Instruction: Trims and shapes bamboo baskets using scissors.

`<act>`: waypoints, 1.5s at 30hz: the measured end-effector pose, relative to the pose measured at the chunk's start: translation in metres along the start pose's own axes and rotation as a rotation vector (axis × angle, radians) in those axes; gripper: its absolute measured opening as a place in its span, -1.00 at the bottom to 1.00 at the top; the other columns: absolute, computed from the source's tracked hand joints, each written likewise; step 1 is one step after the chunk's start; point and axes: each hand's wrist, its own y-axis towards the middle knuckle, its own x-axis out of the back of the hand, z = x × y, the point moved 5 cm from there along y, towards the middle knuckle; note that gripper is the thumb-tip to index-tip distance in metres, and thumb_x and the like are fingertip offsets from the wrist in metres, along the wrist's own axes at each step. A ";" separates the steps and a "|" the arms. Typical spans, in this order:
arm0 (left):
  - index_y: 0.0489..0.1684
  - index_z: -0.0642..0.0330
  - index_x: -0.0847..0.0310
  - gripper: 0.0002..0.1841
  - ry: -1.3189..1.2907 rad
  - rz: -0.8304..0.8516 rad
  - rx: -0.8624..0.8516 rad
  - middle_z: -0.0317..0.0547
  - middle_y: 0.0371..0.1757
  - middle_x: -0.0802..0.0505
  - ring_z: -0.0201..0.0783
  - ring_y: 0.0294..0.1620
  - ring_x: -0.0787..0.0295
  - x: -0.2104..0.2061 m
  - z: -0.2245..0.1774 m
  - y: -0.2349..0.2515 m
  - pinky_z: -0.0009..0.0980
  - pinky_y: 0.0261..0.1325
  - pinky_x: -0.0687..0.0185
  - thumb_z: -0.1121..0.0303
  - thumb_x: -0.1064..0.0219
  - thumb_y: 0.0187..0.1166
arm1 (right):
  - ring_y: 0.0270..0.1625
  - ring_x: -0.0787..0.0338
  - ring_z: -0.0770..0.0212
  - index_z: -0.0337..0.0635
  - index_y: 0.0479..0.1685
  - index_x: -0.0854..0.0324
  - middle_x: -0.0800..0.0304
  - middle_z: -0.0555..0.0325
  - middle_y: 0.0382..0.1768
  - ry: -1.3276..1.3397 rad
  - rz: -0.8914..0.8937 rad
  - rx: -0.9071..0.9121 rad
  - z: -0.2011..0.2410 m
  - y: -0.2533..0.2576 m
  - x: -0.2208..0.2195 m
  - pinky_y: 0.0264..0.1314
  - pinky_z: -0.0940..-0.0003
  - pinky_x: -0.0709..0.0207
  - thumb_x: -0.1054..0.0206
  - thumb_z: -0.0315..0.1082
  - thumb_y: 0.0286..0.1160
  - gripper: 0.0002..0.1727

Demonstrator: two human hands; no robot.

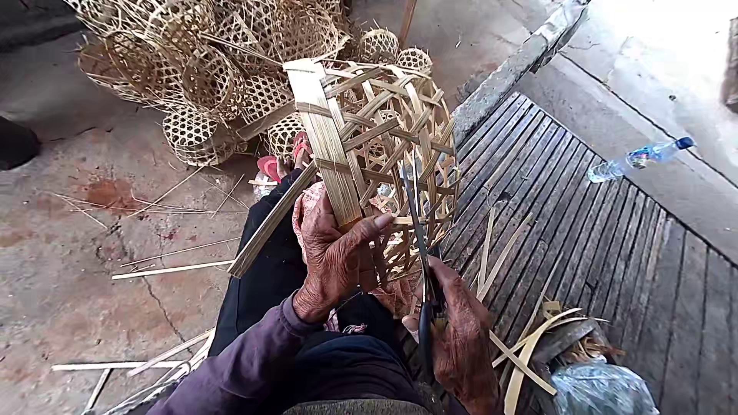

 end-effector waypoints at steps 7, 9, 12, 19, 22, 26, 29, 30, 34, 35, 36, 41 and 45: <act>0.29 -0.06 -0.53 -0.57 -0.014 -0.006 0.006 -0.53 -0.11 -0.86 -0.56 -0.21 -0.84 0.001 0.002 0.000 -0.54 -0.12 -0.83 0.52 -0.40 0.46 | -0.19 -0.67 0.46 -0.51 0.35 -0.60 -0.77 0.09 -0.23 0.016 0.011 0.009 -0.007 0.001 0.001 -0.04 0.62 -0.59 -0.28 0.19 0.58 -0.20; 0.25 -0.05 -0.52 -0.60 0.024 -0.007 0.004 -0.52 -0.19 -0.85 -0.55 -0.27 -0.82 0.002 0.001 0.000 -0.55 -0.18 -0.81 0.47 -0.42 0.46 | -0.28 -0.60 0.51 -0.52 0.32 -0.62 -0.72 0.11 -0.30 0.029 0.004 0.036 -0.011 0.001 0.004 -0.14 0.67 -0.53 -0.20 0.21 0.63 -0.20; 0.20 -0.03 -0.54 -0.63 0.041 0.016 -0.019 -0.52 -0.21 -0.85 -0.56 -0.26 -0.82 0.002 -0.001 0.002 -0.56 -0.16 -0.80 0.47 -0.43 0.44 | -0.32 -0.57 0.56 -0.54 0.25 -0.65 -0.73 0.10 -0.33 0.060 -0.032 0.079 -0.016 -0.001 0.007 -0.15 0.72 -0.50 -0.15 0.22 0.67 -0.19; 0.27 -0.01 -0.47 -0.61 -0.048 0.140 -0.052 -0.47 -0.09 -0.83 -0.52 -0.16 -0.84 0.003 -0.017 0.013 -0.55 -0.06 -0.83 0.53 -0.36 0.52 | -0.28 -0.67 0.56 -0.42 0.34 -0.59 -0.77 0.12 -0.30 0.055 -0.150 0.105 -0.013 -0.016 0.022 -0.06 0.70 -0.61 -0.22 0.08 0.73 -0.36; 0.22 0.06 -0.55 -0.63 -0.094 0.240 -0.051 -0.42 -0.17 -0.85 -0.51 -0.24 -0.82 0.007 -0.022 0.016 -0.56 -0.15 -0.81 0.47 -0.45 0.47 | -0.09 -0.79 0.61 0.16 0.60 -0.47 -0.83 0.53 -0.11 0.241 -0.232 0.066 -0.013 -0.010 0.051 0.05 0.66 -0.68 -0.20 0.24 0.66 -0.38; 0.21 0.13 -0.59 -0.64 -0.085 0.491 0.025 -0.36 -0.26 -0.87 -0.52 -0.33 -0.81 0.014 -0.019 0.009 -0.62 -0.27 -0.77 0.40 -0.49 0.47 | 0.23 -0.77 0.50 0.23 0.71 -0.24 -0.79 0.58 0.22 0.227 -0.363 0.058 -0.024 0.026 0.069 0.32 0.47 -0.63 -0.20 0.32 0.60 -0.26; 0.22 0.19 -0.57 -0.61 -0.063 0.559 0.115 -0.31 -0.29 -0.88 -0.49 -0.35 -0.82 0.017 -0.016 0.004 -0.60 -0.28 -0.79 0.45 -0.50 0.44 | 0.38 -0.60 0.55 0.07 0.79 -0.18 -0.62 0.57 0.40 0.250 -0.331 0.067 -0.034 0.046 0.046 0.49 0.49 -0.47 -0.28 0.08 0.65 -0.24; 0.25 0.21 -0.55 -0.60 -0.029 0.530 0.137 -0.30 -0.28 -0.88 -0.49 -0.34 -0.82 0.020 -0.017 0.003 -0.61 -0.27 -0.78 0.47 -0.49 0.45 | 0.41 -0.60 0.53 0.06 0.78 -0.21 -0.61 0.56 0.42 0.296 -0.320 0.079 -0.035 0.049 0.038 0.53 0.45 -0.47 -0.30 0.05 0.65 -0.26; 0.42 0.21 -0.45 -0.46 0.310 0.382 0.163 -0.30 -0.23 -0.87 -0.51 -0.33 -0.82 0.035 -0.020 0.003 -0.61 -0.28 -0.77 0.28 -0.48 0.48 | 0.40 -0.57 0.54 -0.03 0.70 -0.28 -0.58 0.44 0.40 0.185 -0.295 0.070 -0.030 0.049 0.020 0.47 0.45 -0.48 -0.24 0.18 0.65 -0.26; 0.44 0.20 -0.45 -0.44 0.422 0.338 0.153 -0.32 -0.20 -0.86 -0.53 -0.30 -0.81 0.038 -0.019 0.003 -0.59 -0.23 -0.75 0.22 -0.46 0.47 | 0.41 -0.57 0.54 -0.02 0.68 -0.30 -0.58 0.42 0.40 0.144 -0.291 0.073 -0.028 0.049 0.018 0.47 0.46 -0.48 -0.25 0.20 0.64 -0.27; 0.45 0.19 -0.44 -0.43 0.507 0.306 0.141 -0.30 -0.15 -0.84 -0.55 -0.25 -0.78 0.040 -0.019 0.004 -0.58 -0.17 -0.73 0.19 -0.43 0.47 | 0.36 -0.59 0.54 0.01 0.68 -0.30 -0.60 0.40 0.39 0.119 -0.286 0.080 -0.025 0.049 0.016 0.41 0.47 -0.50 -0.26 0.20 0.63 -0.27; 0.30 0.22 -0.52 -0.54 0.740 0.247 0.082 -0.14 -0.21 -0.79 -0.39 -0.27 -0.73 0.043 -0.010 0.002 -0.35 -0.16 -0.65 0.19 -0.36 0.49 | 0.36 -0.61 0.50 0.02 0.74 -0.24 -0.56 0.32 0.46 0.128 -0.262 0.065 -0.019 0.042 0.004 0.42 0.42 -0.53 -0.30 0.17 0.60 -0.21; 0.25 0.21 -0.51 -0.59 0.783 0.257 0.125 -0.12 -0.36 -0.77 -0.30 -0.47 -0.72 0.048 0.011 -0.007 -0.27 -0.43 -0.64 0.24 -0.36 0.49 | 0.27 -0.62 0.44 -0.13 0.73 -0.27 -0.66 0.16 0.32 0.027 -0.284 0.074 -0.015 0.035 -0.004 0.41 0.42 -0.46 -0.34 0.13 0.58 -0.19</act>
